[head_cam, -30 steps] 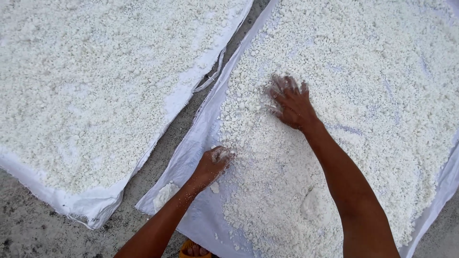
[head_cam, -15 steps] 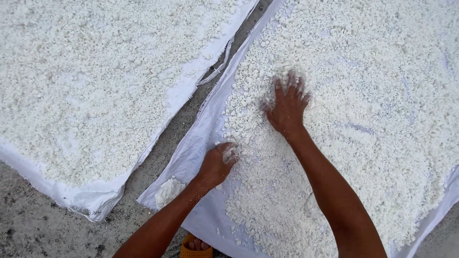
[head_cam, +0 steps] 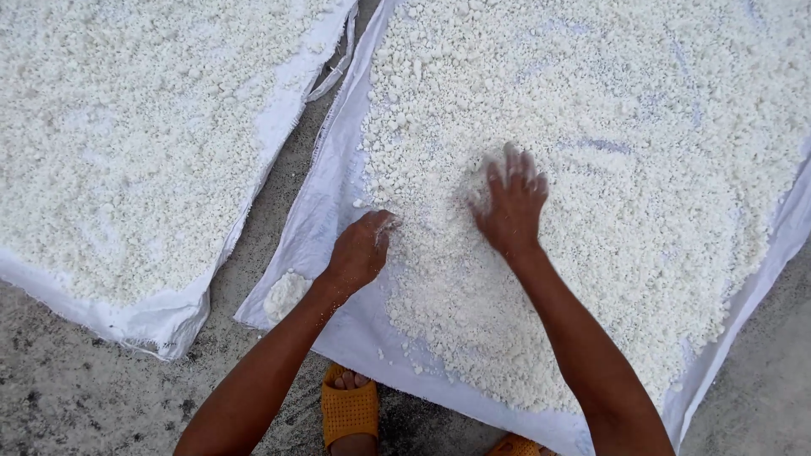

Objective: The person uses both hands to break up clumps and spread a white granular material evenly across two large white tarps laid on a concrete floor. The person repeatedly picks up clumps, crumbles them, and redistributes the granules to create a uniform layer.

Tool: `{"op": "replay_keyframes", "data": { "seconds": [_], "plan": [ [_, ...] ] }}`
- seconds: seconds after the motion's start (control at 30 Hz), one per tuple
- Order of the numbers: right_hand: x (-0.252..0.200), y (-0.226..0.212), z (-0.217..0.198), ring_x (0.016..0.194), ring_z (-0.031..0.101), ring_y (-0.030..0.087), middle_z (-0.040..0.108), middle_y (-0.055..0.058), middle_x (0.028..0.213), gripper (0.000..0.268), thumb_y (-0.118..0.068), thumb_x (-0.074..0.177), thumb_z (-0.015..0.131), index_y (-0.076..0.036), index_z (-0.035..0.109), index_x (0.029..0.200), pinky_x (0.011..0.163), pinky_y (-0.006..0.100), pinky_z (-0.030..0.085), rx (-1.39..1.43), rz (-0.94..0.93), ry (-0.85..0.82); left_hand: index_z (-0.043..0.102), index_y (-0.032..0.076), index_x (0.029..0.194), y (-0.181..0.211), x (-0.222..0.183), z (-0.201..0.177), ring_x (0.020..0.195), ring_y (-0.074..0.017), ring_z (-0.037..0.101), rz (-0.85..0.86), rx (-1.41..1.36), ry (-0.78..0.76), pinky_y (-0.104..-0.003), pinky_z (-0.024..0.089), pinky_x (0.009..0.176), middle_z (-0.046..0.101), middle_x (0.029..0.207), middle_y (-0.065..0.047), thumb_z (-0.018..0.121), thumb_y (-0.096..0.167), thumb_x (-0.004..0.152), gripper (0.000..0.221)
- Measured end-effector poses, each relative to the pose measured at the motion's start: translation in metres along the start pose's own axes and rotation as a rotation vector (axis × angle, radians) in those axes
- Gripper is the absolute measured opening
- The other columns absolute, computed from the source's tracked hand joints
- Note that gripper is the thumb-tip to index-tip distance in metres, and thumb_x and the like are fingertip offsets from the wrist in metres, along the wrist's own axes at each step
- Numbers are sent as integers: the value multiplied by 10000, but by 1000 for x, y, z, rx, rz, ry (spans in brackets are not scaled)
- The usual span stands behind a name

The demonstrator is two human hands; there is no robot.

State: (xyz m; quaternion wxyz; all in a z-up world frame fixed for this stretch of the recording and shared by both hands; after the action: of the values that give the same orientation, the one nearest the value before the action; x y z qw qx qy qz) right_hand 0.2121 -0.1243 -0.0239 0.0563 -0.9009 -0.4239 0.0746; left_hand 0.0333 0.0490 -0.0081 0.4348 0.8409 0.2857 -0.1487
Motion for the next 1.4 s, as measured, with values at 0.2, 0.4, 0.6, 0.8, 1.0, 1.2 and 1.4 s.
{"op": "replay_keyframes", "data": {
  "seconds": [0.2, 0.4, 0.6, 0.8, 1.0, 1.2, 1.4],
  "plan": [
    [9, 9, -10, 1513, 168, 528, 170, 348, 1620, 808, -513, 977, 633, -131, 339, 1625, 1157, 754, 186, 103, 427, -110, 629, 77, 1383, 44, -29, -7, 1457, -528, 367, 210, 261, -107, -651, 264, 1206, 497, 1417, -381, 642, 18, 913, 474],
    [-87, -139, -15, 1489, 94, 608, 89, 301, 1663, 870, -658, 955, 561, -141, 317, 1611, 1094, 818, 160, 190, 171, -485, 564, 76, 1432, 16, -26, 13, 1439, -555, 375, 83, 329, -52, -693, 337, 1137, 461, 1442, -370, 648, 89, 940, 500],
    [-200, -154, 5, 1213, 456, 498, 453, 206, 1370, 705, -538, 915, 648, -177, 493, 1500, 893, 676, 401, 236, -159, -556, 566, 48, 1411, 34, -25, 52, 1378, -633, 399, 243, 372, -80, -745, 397, 1056, 473, 1402, -400, 640, 88, 929, 489],
    [-270, -70, 18, 1422, 385, 442, 319, 178, 1631, 631, -521, 965, 605, -188, 458, 1480, 1042, 656, 396, 115, -187, -323, 464, 73, 1477, 90, -7, 137, 1419, -608, 301, 645, 556, -144, -696, 399, 1035, 434, 1509, -302, 661, 156, 904, 611],
    [-217, 75, -21, 1458, 340, 487, 386, 244, 1558, 981, -565, 777, 783, -93, 413, 1553, 1077, 684, 369, -82, 551, -316, 380, 194, 1560, 170, 15, 175, 1444, -425, 423, 773, 761, -259, -599, 303, 1217, 458, 1538, -163, 699, 366, 956, 703],
    [-243, 87, 3, 1274, 509, 502, 482, 218, 1276, 1006, -453, 592, 946, -18, 484, 1372, 1043, 650, 427, 82, 561, -21, 307, 257, 1589, 152, -31, 200, 1460, -461, 373, 831, 843, -485, -625, 304, 1188, 392, 1588, -159, 645, 581, 920, 817],
    [-293, 129, -4, 1047, 682, 438, 683, 157, 1109, 626, -345, 769, 899, -151, 463, 1175, 845, 558, 522, 438, 983, 250, 426, 239, 1493, 95, -111, 205, 1405, -432, 427, 931, 776, -612, -656, 250, 1200, 463, 1500, -168, 671, 395, 946, 619]
  ]
}}
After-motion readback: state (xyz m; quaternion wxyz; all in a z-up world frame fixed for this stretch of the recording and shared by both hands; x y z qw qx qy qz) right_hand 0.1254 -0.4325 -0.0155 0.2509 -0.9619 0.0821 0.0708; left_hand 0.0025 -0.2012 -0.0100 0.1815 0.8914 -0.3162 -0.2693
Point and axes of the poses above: each hand's wrist, its own x-axis towards the middle knuckle, its own z-axis out of the palm, y = z × x, the point moved 8 cm from there along x, towards the middle knuckle
